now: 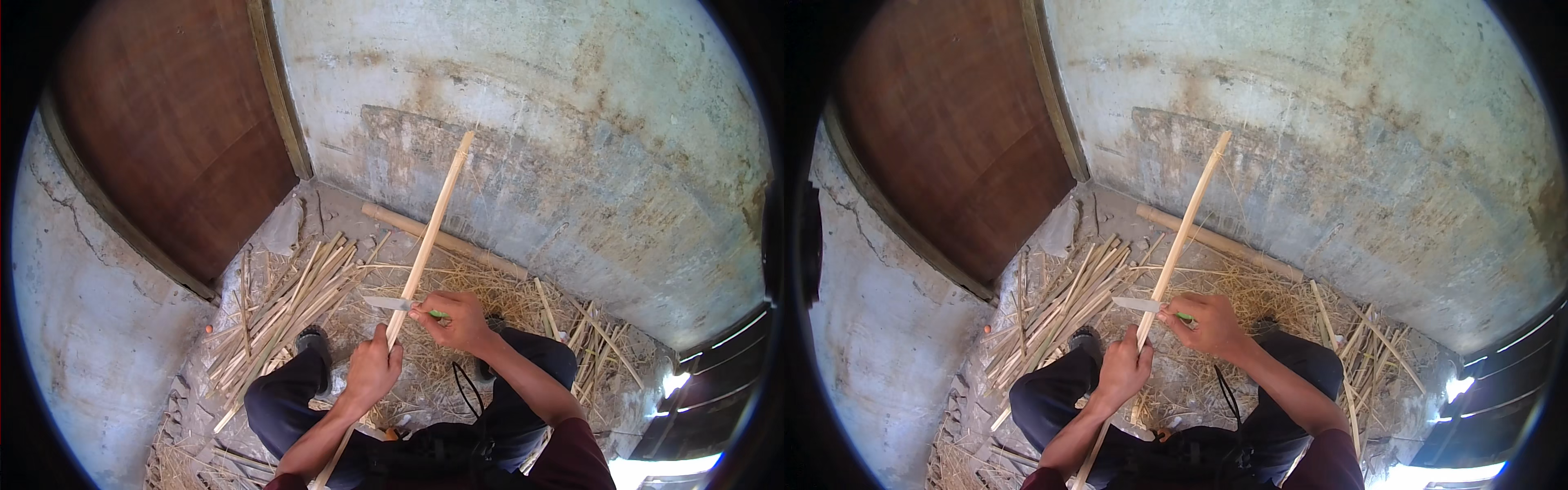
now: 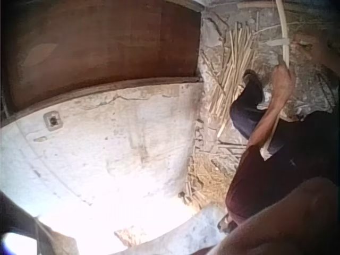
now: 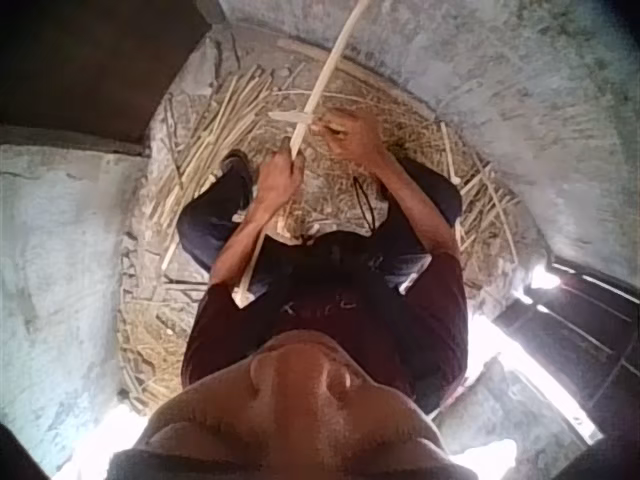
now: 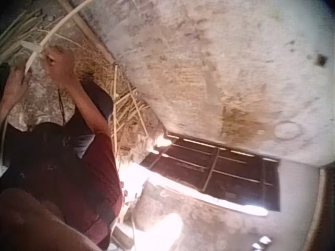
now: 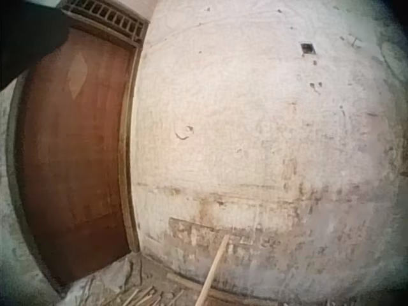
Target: The person strips thin layers from a bamboo pole using a small knife while sitting down.
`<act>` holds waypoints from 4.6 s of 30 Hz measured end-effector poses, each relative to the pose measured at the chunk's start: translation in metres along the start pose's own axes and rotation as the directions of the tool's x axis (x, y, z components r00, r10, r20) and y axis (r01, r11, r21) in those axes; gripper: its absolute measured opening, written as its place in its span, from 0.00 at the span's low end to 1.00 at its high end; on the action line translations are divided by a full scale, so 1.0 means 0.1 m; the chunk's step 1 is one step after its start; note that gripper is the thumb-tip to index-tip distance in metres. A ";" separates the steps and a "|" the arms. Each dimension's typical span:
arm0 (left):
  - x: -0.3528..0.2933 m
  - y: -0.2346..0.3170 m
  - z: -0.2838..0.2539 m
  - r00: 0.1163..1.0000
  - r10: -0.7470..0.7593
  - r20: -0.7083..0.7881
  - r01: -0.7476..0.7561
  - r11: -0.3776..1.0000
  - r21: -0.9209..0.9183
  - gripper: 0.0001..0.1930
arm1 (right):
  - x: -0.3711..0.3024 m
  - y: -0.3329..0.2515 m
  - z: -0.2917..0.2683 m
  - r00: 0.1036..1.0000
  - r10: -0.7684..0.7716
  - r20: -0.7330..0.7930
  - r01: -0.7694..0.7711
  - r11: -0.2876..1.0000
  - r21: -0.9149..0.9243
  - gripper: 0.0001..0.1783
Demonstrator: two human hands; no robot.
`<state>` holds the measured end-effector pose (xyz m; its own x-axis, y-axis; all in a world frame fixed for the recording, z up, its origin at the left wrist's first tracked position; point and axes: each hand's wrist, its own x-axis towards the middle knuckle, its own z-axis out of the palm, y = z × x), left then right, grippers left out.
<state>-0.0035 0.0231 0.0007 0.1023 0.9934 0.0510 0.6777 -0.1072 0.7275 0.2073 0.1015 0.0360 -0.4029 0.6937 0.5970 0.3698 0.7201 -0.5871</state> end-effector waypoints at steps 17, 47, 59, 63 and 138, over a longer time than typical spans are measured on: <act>-0.04 -0.03 0.05 0.999 0.047 -0.015 -0.046 0.998 0.046 0.16 | 0.05 0.04 -0.12 0.997 0.078 -0.005 -0.078 0.997 0.016 0.08; -0.08 0.08 0.07 1.000 0.022 0.020 -0.025 0.987 0.161 0.19 | 0.00 0.14 -0.18 0.988 0.140 0.067 -0.138 0.990 -0.026 0.06; -0.08 0.09 0.04 1.000 0.012 -0.002 -0.011 0.983 0.181 0.19 | -0.02 0.06 -0.07 0.999 0.038 0.037 -0.034 0.994 -0.101 0.08; -0.10 0.08 0.05 1.000 0.004 0.017 -0.008 0.979 0.201 0.19 | 0.02 0.20 -0.13 0.998 0.054 -0.042 -0.055 0.998 -0.042 0.07; 0.10 0.02 -0.27 0.747 0.015 0.665 0.582 0.469 -0.664 0.07 | -0.07 0.01 -0.05 0.994 0.051 0.094 -0.058 0.995 0.075 0.07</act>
<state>-0.0210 0.0343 0.0212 0.5704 0.7139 -0.4061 -0.1063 0.5544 0.8254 0.2150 0.0972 0.0340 -0.4606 0.7251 0.5119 0.3291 0.6751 -0.6602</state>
